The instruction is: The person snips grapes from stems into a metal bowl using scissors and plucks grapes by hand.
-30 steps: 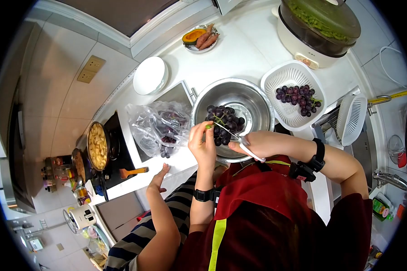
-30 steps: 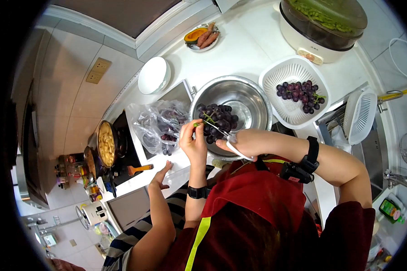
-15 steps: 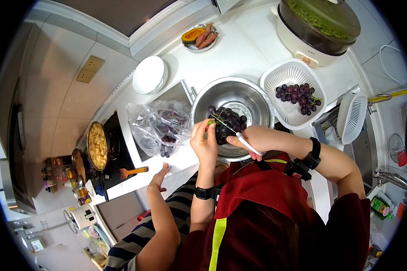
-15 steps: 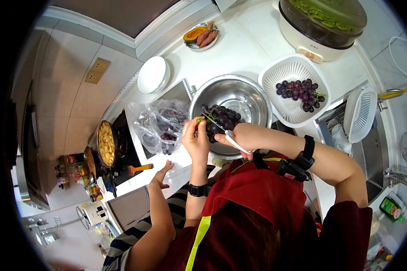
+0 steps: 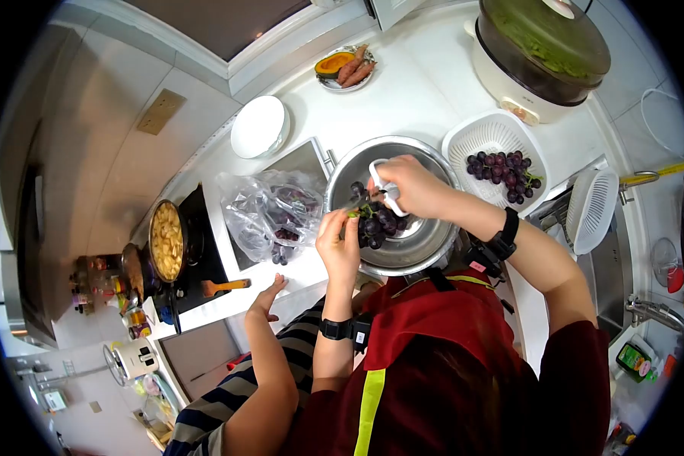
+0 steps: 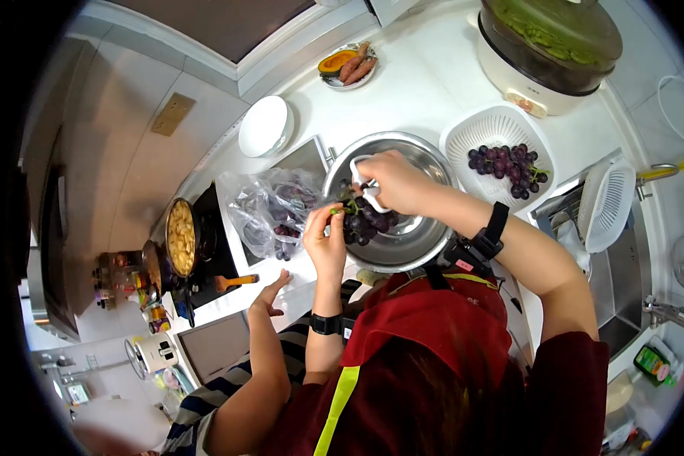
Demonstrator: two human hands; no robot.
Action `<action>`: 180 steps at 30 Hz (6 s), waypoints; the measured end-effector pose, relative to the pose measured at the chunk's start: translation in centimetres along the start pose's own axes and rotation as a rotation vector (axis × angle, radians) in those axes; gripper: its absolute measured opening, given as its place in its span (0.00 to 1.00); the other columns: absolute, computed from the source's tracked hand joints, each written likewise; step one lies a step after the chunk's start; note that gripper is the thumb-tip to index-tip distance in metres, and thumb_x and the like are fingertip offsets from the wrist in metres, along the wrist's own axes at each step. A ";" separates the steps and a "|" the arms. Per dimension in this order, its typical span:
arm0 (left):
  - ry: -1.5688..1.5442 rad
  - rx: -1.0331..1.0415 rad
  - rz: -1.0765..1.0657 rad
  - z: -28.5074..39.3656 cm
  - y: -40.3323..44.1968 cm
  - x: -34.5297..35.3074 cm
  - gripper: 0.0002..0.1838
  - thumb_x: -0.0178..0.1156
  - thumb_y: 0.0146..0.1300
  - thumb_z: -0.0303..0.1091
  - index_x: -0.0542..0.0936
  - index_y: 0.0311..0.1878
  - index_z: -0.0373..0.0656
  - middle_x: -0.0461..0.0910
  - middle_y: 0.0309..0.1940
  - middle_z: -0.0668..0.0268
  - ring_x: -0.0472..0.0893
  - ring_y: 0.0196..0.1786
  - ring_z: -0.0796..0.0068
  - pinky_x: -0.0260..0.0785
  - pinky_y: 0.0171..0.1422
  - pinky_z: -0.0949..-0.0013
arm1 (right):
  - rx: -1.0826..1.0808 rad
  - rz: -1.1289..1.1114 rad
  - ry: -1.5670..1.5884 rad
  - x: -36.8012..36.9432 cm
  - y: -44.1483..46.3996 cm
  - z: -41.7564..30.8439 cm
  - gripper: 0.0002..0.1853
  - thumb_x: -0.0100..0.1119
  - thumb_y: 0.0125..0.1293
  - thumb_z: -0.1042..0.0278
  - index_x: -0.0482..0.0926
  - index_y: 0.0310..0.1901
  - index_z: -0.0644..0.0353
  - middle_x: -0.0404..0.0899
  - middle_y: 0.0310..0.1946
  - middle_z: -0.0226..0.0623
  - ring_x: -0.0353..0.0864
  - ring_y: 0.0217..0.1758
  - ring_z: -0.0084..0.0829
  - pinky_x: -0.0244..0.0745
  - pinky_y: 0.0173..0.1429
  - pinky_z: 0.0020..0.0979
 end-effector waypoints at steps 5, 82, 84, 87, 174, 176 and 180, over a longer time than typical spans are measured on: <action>-0.009 -0.029 -0.026 -0.5 -0.6 0.3 0.06 0.62 0.58 0.24 0.81 0.39 0.35 0.79 0.35 0.58 0.79 0.37 0.67 0.70 0.43 0.71 | 0.063 -0.138 -0.124 2.2 0.6 -0.4 0.12 0.63 0.42 0.79 0.74 0.31 0.57 0.76 0.29 0.33 0.75 0.41 0.38 0.60 0.57 0.35; -0.750 -0.632 -0.382 -5.0 -3.0 8.1 0.06 0.59 0.60 0.27 0.78 0.40 0.37 0.78 0.35 0.68 0.75 0.39 0.81 0.67 0.46 0.77 | 0.079 0.339 -0.060 0.1 -5.9 -0.6 0.14 0.65 0.46 0.80 0.66 0.28 0.58 0.77 0.32 0.36 0.74 0.39 0.39 0.67 0.45 0.35; -0.737 -0.718 -0.346 -6.8 -3.8 7.6 0.07 0.57 0.62 0.28 0.78 0.42 0.38 0.79 0.36 0.69 0.75 0.40 0.82 0.66 0.50 0.78 | 0.099 0.272 0.008 1.1 -5.7 -0.3 0.13 0.67 0.49 0.77 0.69 0.30 0.59 0.78 0.33 0.36 0.76 0.40 0.34 0.69 0.46 0.33; -0.784 -0.730 -0.213 -8.4 -4.2 6.1 0.05 0.59 0.60 0.27 0.79 0.38 0.36 0.79 0.34 0.69 0.75 0.39 0.81 0.66 0.47 0.77 | 0.280 0.263 0.328 1.0 -7.1 2.0 0.12 0.66 0.53 0.75 0.69 0.31 0.60 0.77 0.30 0.36 0.76 0.35 0.26 0.70 0.41 0.28; -1.490 -0.741 -0.360 2.0 -2.1 1.3 0.13 0.55 0.63 0.32 0.75 0.49 0.35 0.76 0.47 0.61 0.76 0.51 0.69 0.68 0.58 0.64 | 0.354 0.170 0.683 -2.0 -3.2 -6.4 0.08 0.61 0.59 0.71 0.78 0.39 0.64 0.77 0.27 0.28 0.74 0.31 0.15 0.68 0.36 0.20; -1.480 -0.738 -0.335 1.7 -2.1 1.3 0.12 0.55 0.64 0.31 0.75 0.48 0.36 0.76 0.47 0.62 0.76 0.52 0.70 0.67 0.58 0.65 | 0.379 0.092 0.794 -1.4 -4.4 -4.8 0.08 0.59 0.60 0.68 0.77 0.37 0.64 0.77 0.24 0.29 0.74 0.29 0.16 0.68 0.34 0.21; -1.140 -0.482 -0.082 0.4 -0.7 -0.8 0.07 0.54 0.62 0.26 0.76 0.43 0.38 0.72 0.47 0.65 0.71 0.58 0.69 0.61 0.62 0.66 | 0.587 -0.396 0.773 2.0 -7.5 -5.2 0.19 0.54 0.65 0.55 0.74 0.24 0.63 0.71 0.13 0.30 0.70 0.14 0.19 0.61 0.18 0.20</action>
Point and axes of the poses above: each hand's wrist, its own y-axis towards the middle knuckle, its own x-axis out of the palm, z = x × y, the point moved 10 cm from there along y, towards the middle knuckle
